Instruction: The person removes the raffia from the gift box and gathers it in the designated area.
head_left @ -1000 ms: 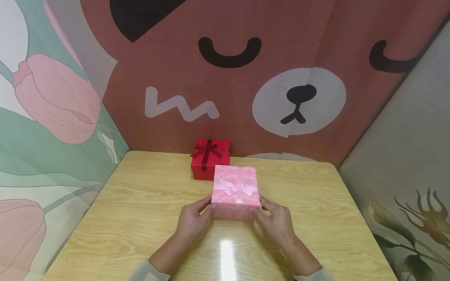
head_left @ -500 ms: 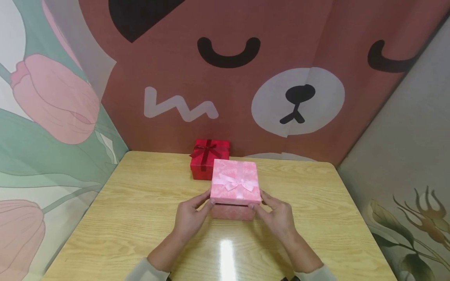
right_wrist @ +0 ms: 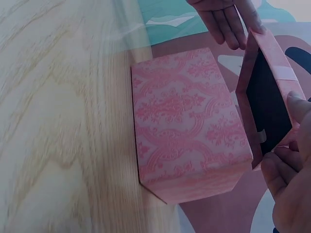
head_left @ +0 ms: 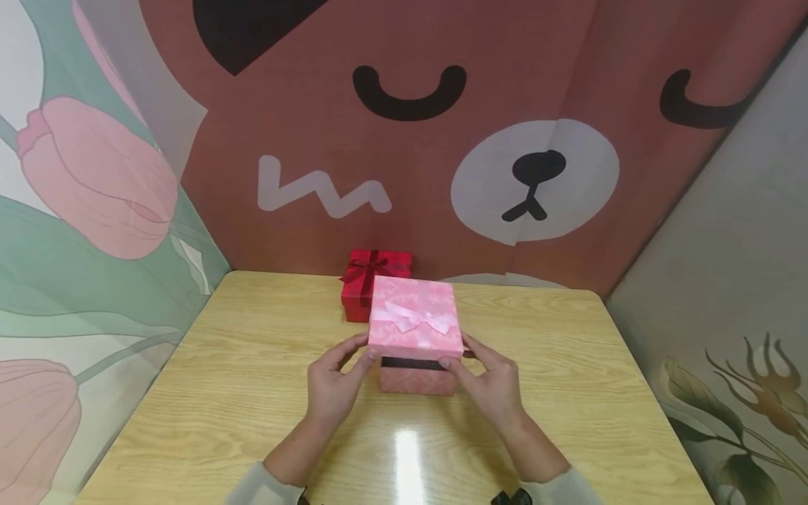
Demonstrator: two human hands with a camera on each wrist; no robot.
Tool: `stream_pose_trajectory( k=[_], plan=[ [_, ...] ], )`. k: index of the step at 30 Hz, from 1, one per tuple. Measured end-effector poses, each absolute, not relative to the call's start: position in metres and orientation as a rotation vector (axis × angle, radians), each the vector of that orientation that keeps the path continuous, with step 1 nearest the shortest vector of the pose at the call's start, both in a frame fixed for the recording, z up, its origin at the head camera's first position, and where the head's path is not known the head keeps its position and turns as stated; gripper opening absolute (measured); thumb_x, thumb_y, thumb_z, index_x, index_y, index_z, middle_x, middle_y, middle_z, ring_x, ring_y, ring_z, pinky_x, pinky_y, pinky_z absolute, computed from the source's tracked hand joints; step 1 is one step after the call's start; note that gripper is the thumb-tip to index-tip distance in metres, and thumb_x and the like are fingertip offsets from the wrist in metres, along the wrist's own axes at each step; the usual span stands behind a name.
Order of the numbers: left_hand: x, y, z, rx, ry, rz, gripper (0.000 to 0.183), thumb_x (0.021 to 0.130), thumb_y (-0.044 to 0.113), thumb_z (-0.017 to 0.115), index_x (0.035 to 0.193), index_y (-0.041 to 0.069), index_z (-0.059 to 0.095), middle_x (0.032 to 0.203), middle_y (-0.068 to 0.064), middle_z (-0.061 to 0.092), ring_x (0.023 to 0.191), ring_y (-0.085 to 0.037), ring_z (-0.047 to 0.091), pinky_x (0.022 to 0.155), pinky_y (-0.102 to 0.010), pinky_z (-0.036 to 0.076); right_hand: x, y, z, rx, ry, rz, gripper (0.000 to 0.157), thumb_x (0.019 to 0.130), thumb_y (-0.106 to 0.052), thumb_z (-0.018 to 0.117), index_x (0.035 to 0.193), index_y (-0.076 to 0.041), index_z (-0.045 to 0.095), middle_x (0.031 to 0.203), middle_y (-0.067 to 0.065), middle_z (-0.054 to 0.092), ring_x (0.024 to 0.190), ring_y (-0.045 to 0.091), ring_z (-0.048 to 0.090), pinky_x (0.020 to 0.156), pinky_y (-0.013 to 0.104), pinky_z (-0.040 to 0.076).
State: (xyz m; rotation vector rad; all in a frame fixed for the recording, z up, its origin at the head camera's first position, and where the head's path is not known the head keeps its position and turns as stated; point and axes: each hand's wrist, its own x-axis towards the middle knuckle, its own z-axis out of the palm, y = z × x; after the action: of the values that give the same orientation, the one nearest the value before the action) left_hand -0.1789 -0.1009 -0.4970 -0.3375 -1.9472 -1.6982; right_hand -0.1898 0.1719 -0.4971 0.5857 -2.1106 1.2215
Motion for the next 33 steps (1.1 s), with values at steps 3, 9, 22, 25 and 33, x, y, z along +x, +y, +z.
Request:
stream_pose_trajectory(
  k=[3, 9, 22, 25, 33],
  plan=[
    [-0.180, -0.102, -0.495, -0.357, -1.916, -1.698, 0.031, 0.085, -0.003, 0.083, 0.115, 0.002, 0.077, 0.115, -0.011, 0.076, 0.112, -0.020, 0.071, 0.103, -0.030, 0.054, -0.190, 0.166, -0.494, 0.567, -2.084, 1.249, 0.058, 0.070, -0.003, 0.095, 0.124, 0.000, 0.074, 0.112, 0.012, 0.077, 0.090, 0.023, 0.075, 0.080, 0.027, 0.061],
    [-0.183, -0.106, -0.494, -0.407, -1.852, -1.717, 0.035, 0.083, -0.015, 0.078, 0.116, -0.003, 0.073, 0.117, -0.017, 0.071, 0.116, -0.015, 0.067, 0.108, -0.035, 0.050, -0.182, 0.153, -0.475, 0.567, -2.039, 1.418, 0.046, 0.073, 0.010, 0.088, 0.114, 0.005, 0.069, 0.106, 0.017, 0.077, 0.088, 0.021, 0.073, 0.079, 0.024, 0.060],
    [-0.187, -0.121, -0.488, -0.434, -1.763, -1.764, 0.033, 0.089, -0.016, 0.071, 0.120, -0.004, 0.068, 0.122, -0.015, 0.067, 0.119, -0.020, 0.066, 0.104, -0.032, 0.054, -0.174, 0.135, -0.451, 0.584, -2.053, 1.517, 0.045, 0.079, 0.008, 0.085, 0.122, 0.003, 0.072, 0.114, 0.016, 0.076, 0.101, 0.021, 0.073, 0.093, 0.032, 0.060],
    [-0.188, -0.126, -0.486, -0.480, -1.749, -1.744, 0.037, 0.090, -0.014, 0.071, 0.126, -0.006, 0.065, 0.124, -0.013, 0.064, 0.121, -0.022, 0.063, 0.107, -0.031, 0.051, -0.172, 0.133, -0.449, 0.581, -2.084, 1.531, 0.048, 0.080, 0.005, 0.085, 0.126, 0.003, 0.071, 0.120, 0.016, 0.074, 0.112, 0.025, 0.072, 0.102, 0.024, 0.053],
    [-0.190, -0.138, -0.482, -0.558, -1.757, -1.729, 0.052, 0.088, -0.016, 0.071, 0.137, -0.005, 0.058, 0.133, -0.014, 0.054, 0.131, -0.025, 0.053, 0.118, -0.037, 0.041, -0.174, 0.124, -0.452, 0.728, -1.996, 1.608, 0.056, 0.077, 0.012, 0.084, 0.130, 0.008, 0.067, 0.125, 0.023, 0.069, 0.122, 0.023, 0.066, 0.102, 0.030, 0.054]
  ],
)
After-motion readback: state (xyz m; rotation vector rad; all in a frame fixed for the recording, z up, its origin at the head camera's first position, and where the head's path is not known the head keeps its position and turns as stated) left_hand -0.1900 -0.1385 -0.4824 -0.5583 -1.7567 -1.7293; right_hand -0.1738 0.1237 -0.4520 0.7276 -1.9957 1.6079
